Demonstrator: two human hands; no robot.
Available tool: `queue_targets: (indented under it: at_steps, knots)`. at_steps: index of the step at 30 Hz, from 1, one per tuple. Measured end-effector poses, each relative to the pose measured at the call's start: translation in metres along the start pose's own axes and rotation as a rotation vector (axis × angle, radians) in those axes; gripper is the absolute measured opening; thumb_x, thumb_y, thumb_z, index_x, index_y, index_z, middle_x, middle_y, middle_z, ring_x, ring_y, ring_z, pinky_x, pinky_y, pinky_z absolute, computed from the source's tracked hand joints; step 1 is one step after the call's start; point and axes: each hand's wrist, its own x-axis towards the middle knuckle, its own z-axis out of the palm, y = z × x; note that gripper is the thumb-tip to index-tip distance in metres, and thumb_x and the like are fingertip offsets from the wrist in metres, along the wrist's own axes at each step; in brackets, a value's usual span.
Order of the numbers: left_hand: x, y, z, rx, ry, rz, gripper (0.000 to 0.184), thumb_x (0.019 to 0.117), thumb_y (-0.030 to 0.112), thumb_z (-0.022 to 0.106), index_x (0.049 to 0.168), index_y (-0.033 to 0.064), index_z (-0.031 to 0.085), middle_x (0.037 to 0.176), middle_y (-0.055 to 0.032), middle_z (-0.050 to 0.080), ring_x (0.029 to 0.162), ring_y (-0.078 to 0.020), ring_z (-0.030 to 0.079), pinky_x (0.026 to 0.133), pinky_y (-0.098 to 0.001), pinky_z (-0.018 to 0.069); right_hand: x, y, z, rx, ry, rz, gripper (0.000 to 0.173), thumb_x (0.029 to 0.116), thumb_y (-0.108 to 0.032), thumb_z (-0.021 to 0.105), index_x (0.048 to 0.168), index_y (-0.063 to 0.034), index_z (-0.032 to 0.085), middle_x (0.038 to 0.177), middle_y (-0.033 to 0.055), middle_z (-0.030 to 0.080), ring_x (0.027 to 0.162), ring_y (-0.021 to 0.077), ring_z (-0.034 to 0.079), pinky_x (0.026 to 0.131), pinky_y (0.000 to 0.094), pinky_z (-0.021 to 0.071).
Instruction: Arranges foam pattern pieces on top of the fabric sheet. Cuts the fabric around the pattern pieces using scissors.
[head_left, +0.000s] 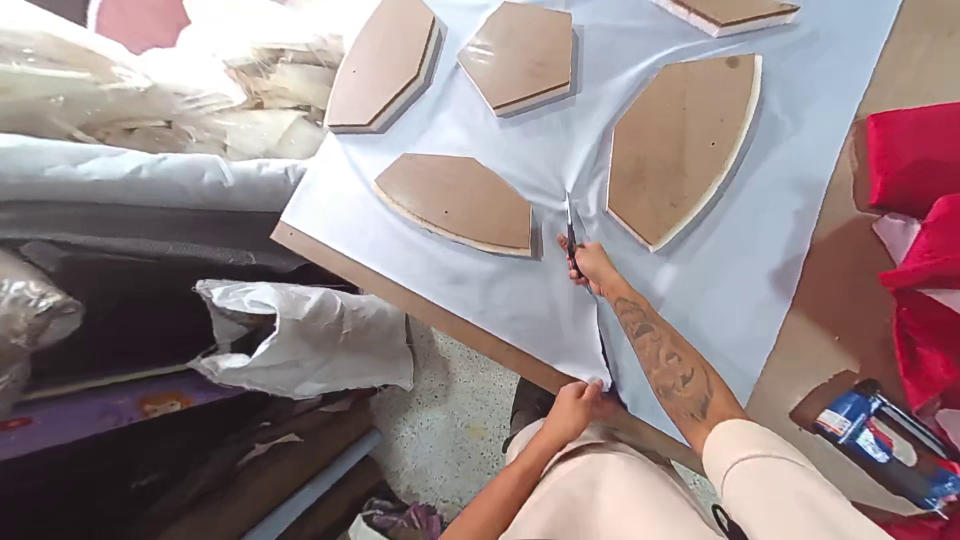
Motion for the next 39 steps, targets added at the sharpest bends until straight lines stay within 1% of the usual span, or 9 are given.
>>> queue_targets:
  at_steps: [3,5,7,10,17,27,32,36,39]
  knots:
    - [-0.010,0.051,-0.059,0.746,0.180,0.323,0.050,0.1026,0.055,0.051,0.089,0.0127,0.075,0.078,-0.0035,0.073,0.074,-0.0188,0.072,0.070,-0.0485,0.0604,-0.001,-0.002,0.010,0.058,0.016,0.032,0.052,0.0992,-0.059,0.059,0.099,-0.0065,0.059,0.065,0.0012,0.055,0.048,0.0133,0.056,0.046,0.0296,0.0529]
    - [0.030,0.062,-0.096,0.928,0.142,0.777,0.031,0.1007,0.040,0.061,0.102,0.0125,0.074,0.106,-0.0016,0.074,0.104,-0.0165,0.070,0.091,-0.0400,0.0594,-0.006,-0.007,0.015,0.132,0.036,0.050,0.056,0.1009,-0.061,0.053,0.091,-0.0072,0.059,0.065,0.0011,0.056,0.049,0.0133,0.056,0.048,0.0301,0.0535]
    - [0.070,0.051,-0.117,1.069,-0.171,0.958,0.040,0.1040,0.037,0.056,0.131,0.0095,0.066,0.155,-0.0069,0.052,0.148,-0.0238,0.041,0.126,-0.0480,0.0279,-0.019,-0.004,0.021,0.201,0.060,0.101,0.058,0.0996,-0.065,0.052,0.090,-0.0082,0.058,0.067,0.0007,0.056,0.053,0.0134,0.057,0.052,0.0299,0.0540]
    - [0.098,0.040,-0.127,1.321,-0.370,1.107,0.062,0.1079,0.049,0.039,0.159,0.0137,0.038,0.170,-0.0045,0.025,0.159,-0.0215,0.014,0.130,-0.0534,0.0080,-0.022,-0.006,0.026,0.219,0.138,0.110,0.054,0.0984,-0.062,0.057,0.087,-0.0093,0.059,0.067,-0.0001,0.056,0.051,0.0116,0.055,0.049,0.0272,0.0504]
    - [0.100,0.036,-0.127,1.450,-0.362,1.173,0.060,0.1084,0.053,0.031,0.152,0.0175,0.051,0.160,-0.0006,0.046,0.154,-0.0207,0.032,0.128,-0.0554,0.0152,-0.011,0.001,0.043,0.296,0.199,0.044,0.051,0.0964,-0.057,0.065,0.103,-0.0073,0.059,0.067,-0.0010,0.054,0.050,0.0113,0.054,0.048,0.0284,0.0518]
    - [0.120,0.069,-0.131,1.477,-0.544,1.234,0.045,0.1068,0.045,0.041,0.133,0.0201,0.067,0.140,0.0010,0.065,0.138,-0.0198,0.053,0.121,-0.0434,0.0343,0.002,-0.014,0.038,0.307,0.207,0.039,0.053,0.0921,-0.060,0.069,0.096,-0.0080,0.060,0.069,-0.0014,0.055,0.051,0.0102,0.052,0.051,0.0280,0.0504]
    - [0.132,0.067,-0.127,1.418,-0.478,1.365,0.045,0.1074,0.044,0.040,0.137,0.0202,0.064,0.147,0.0022,0.059,0.139,-0.0190,0.051,0.114,-0.0431,0.0403,0.008,-0.038,0.023,0.195,0.132,0.045,0.052,0.1002,-0.061,0.054,0.114,-0.0120,0.064,0.075,-0.0039,0.055,0.057,0.0080,0.050,0.053,0.0260,0.0466]
    - [0.132,0.065,-0.131,1.340,-0.537,1.325,0.047,0.1086,0.042,0.039,0.144,0.0164,0.057,0.156,-0.0013,0.051,0.143,-0.0229,0.048,0.113,-0.0467,0.0403,0.019,-0.040,0.022,0.287,0.221,0.048,0.042,0.0972,-0.046,0.069,0.095,-0.0053,0.061,0.068,-0.0009,0.056,0.051,0.0094,0.053,0.049,0.0261,0.0500]
    - [0.138,0.060,-0.132,1.282,-0.566,1.311,0.049,0.1096,0.038,0.037,0.149,0.0137,0.052,0.159,-0.0035,0.047,0.147,-0.0244,0.043,0.115,-0.0456,0.0368,0.025,-0.042,0.011,0.287,0.140,0.072,0.037,0.1048,-0.041,0.058,0.104,-0.0045,0.061,0.078,0.0012,0.060,0.059,0.0098,0.057,0.053,0.0248,0.0503]
